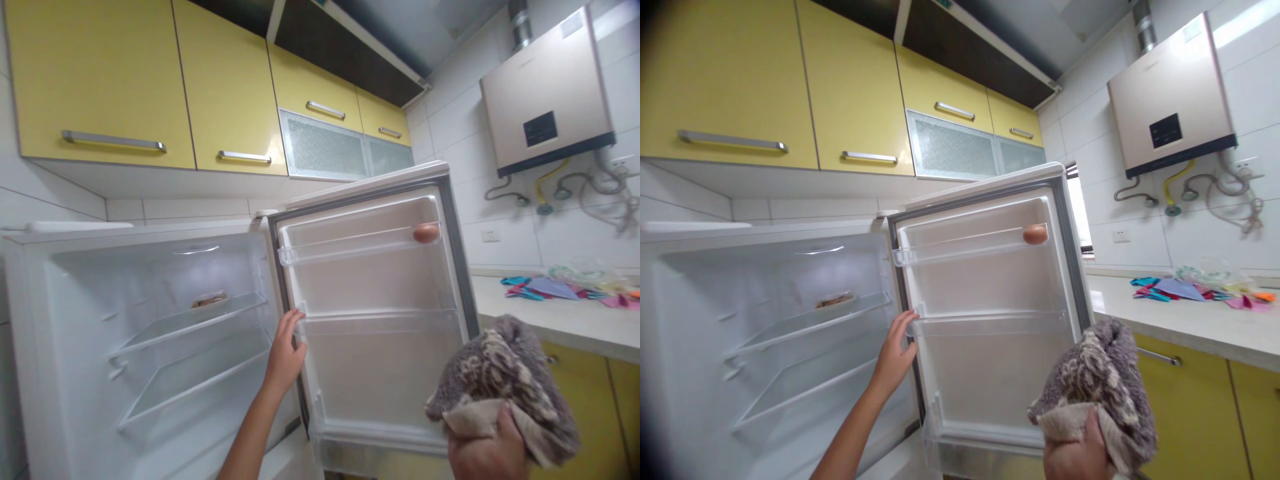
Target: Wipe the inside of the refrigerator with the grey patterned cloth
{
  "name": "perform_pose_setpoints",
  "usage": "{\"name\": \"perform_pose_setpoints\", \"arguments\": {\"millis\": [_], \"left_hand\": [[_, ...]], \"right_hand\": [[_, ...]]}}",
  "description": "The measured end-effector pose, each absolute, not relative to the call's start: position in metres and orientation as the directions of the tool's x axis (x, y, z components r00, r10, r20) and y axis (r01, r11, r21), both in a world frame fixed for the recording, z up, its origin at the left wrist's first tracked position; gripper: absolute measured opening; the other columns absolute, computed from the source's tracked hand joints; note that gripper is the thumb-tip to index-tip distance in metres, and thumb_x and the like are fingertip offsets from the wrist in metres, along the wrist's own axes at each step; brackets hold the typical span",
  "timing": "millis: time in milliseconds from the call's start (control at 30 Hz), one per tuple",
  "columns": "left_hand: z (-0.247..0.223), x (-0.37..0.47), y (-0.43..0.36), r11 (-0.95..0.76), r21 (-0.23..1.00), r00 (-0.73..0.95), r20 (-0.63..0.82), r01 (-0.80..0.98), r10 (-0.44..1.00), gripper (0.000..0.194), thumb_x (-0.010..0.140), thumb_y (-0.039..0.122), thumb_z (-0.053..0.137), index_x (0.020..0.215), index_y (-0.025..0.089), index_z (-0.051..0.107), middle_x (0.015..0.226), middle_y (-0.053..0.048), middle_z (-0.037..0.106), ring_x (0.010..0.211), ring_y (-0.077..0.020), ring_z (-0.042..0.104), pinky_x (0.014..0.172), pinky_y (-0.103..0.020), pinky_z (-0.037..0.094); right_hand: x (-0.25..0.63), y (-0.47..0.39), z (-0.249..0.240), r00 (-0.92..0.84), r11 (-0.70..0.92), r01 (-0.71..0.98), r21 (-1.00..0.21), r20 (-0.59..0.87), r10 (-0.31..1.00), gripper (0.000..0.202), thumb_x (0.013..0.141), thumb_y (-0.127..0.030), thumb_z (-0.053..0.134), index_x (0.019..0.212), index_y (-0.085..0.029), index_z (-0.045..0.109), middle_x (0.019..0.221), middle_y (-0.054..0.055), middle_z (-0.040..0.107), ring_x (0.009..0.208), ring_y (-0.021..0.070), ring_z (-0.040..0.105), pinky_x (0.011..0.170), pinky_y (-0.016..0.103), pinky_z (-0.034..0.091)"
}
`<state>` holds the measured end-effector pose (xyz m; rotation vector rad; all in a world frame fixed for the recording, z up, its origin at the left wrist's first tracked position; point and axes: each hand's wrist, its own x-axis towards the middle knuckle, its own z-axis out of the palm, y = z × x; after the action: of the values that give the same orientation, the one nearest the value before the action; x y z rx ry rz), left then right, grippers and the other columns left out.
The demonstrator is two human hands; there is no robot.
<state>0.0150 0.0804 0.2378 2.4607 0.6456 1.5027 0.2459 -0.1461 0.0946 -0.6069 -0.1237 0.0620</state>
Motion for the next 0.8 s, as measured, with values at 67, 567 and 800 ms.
{"name": "perform_pose_setpoints", "arguments": {"millis": [67, 567, 800], "left_hand": [[0.238, 0.013, 0.082, -0.895, 0.363, 0.408, 0.799, 0.261, 0.443, 0.051, 0.074, 0.007, 0.047, 0.121, 0.021, 0.058, 0.140, -0.012, 0.054, 0.137, -0.0254, 0.048, 0.122, -0.055, 0.032], [0.262, -0.016, 0.087, -0.825, 0.555, 0.556, 0.656, 0.102, 0.510, 0.062, 0.073, 0.016, 0.047, 0.134, 0.022, 0.056, 0.148, -0.009, 0.056, 0.145, -0.0249, 0.041, 0.127, -0.054, 0.018], [0.285, -0.023, 0.086, -0.569, 0.822, 0.568, 0.473, -0.010, 0.673, 0.061, 0.093, 0.056, 0.037, 0.145, 0.024, 0.042, 0.148, -0.011, 0.056, 0.141, -0.0267, 0.047, 0.121, -0.057, 0.028]], "right_hand": [[0.250, -0.143, 0.102, 0.979, 0.706, 0.185, -0.683, 0.191, -0.072, 0.019, 0.058, -0.036, 0.077, 0.069, -0.028, 0.064, 0.058, -0.001, 0.063, 0.084, 0.0293, 0.067, 0.090, 0.055, 0.055], [0.232, -0.079, 0.159, -0.038, 0.010, 0.999, 0.037, 0.925, 0.379, 0.084, 0.080, -0.037, 0.060, 0.156, -0.028, 0.025, 0.162, 0.012, 0.036, 0.150, 0.0418, 0.028, 0.121, 0.068, 0.015], [0.172, -0.027, 0.215, -0.465, 0.444, 0.875, 0.196, 0.597, 0.654, 0.071, 0.089, -0.025, 0.049, 0.155, -0.017, 0.026, 0.167, 0.009, 0.023, 0.155, 0.0294, 0.017, 0.129, 0.048, 0.016]]}}
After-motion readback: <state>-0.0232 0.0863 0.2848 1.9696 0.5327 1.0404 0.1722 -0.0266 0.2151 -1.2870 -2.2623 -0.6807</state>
